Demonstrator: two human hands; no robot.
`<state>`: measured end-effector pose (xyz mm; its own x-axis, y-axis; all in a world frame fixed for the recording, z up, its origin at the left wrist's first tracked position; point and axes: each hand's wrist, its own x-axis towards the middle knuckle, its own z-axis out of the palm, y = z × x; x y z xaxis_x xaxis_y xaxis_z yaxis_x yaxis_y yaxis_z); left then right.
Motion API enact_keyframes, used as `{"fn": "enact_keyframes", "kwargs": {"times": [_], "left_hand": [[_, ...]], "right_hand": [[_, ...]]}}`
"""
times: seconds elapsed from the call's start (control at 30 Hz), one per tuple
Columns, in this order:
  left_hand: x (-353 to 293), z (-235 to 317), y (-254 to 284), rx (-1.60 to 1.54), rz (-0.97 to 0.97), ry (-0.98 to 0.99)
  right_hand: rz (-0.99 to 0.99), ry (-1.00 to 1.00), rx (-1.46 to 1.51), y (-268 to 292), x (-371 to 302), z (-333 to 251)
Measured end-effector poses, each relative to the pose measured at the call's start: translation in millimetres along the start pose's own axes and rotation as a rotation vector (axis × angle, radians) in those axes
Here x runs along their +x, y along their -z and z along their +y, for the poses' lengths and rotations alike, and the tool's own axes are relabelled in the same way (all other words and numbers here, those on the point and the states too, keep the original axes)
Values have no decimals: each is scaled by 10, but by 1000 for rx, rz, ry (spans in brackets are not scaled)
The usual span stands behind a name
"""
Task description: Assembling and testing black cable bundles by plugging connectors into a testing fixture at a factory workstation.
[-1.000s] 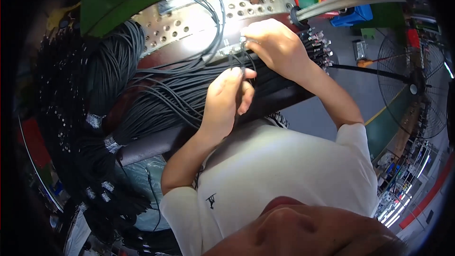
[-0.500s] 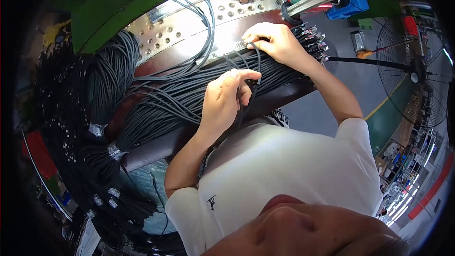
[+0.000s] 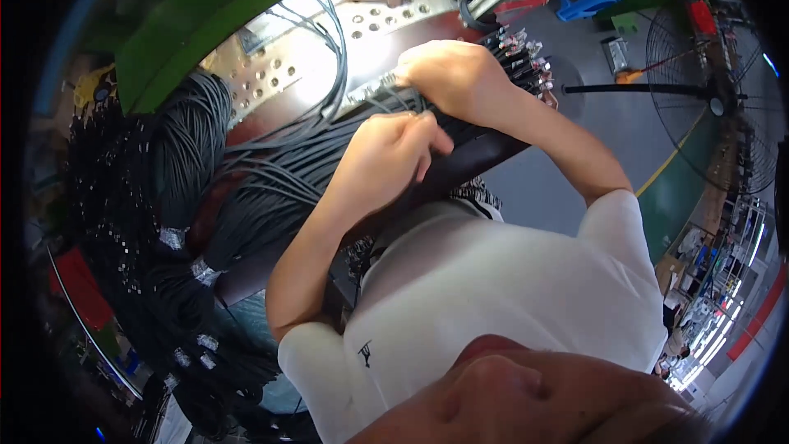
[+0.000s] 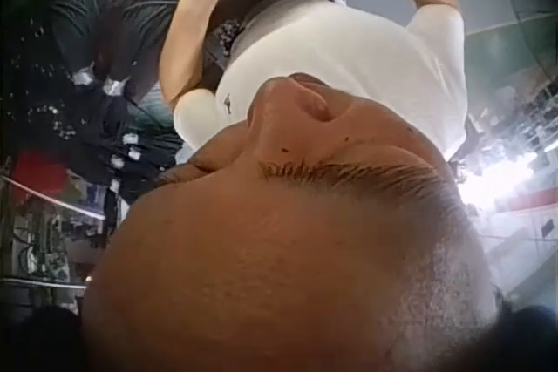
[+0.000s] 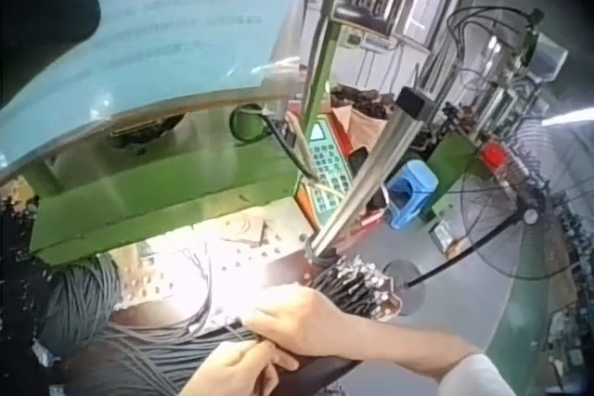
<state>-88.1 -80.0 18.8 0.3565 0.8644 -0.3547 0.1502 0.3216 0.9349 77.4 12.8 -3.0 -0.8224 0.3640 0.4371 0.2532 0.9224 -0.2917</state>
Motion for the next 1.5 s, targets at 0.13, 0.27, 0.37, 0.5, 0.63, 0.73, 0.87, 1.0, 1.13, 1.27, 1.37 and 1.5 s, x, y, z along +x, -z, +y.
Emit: {"fn": "enact_keyframes", "kwargs": {"times": [0.13, 0.27, 0.37, 0.5, 0.63, 0.73, 0.87, 1.0, 1.13, 1.27, 1.37, 1.5], "left_hand": [[-247, 72, 149, 289, 166, -88], [-251, -199, 597, 205, 365, -20], [-61, -375, 934, 145, 528, 12], [389, -599, 1435, -159, 483, -21], [1077, -426, 1186, -727, 364, -105], [1190, -644, 1110, -1136, -236, -347], [1078, -495, 973, -847, 229, -93], [989, -551, 1015, -854, 220, -192], [842, -399, 1042, -769, 366, -503], [356, 7, 861, -1053, 224, -42], [194, -94, 617, -1085, 108, 69], [-253, -214, 644, -1207, 18, 17]], "right_hand": [[24, -311, 251, -102, -240, 349], [-27, -400, 349, -163, -274, 363], [-69, -421, 378, -133, -275, 415], [-156, -343, 279, -109, -187, 366], [-176, -429, 226, -152, -197, 376], [-236, -344, 409, -68, -168, 566], [-37, -478, 466, -143, 514, 942], [-224, -736, 733, -41, 667, 1122], [-10, -488, 188, -499, 788, 1536], [208, -232, -363, -913, 891, 1475], [107, -90, -223, -859, 841, 1088], [-105, -181, 166, -584, 851, 771]]}}
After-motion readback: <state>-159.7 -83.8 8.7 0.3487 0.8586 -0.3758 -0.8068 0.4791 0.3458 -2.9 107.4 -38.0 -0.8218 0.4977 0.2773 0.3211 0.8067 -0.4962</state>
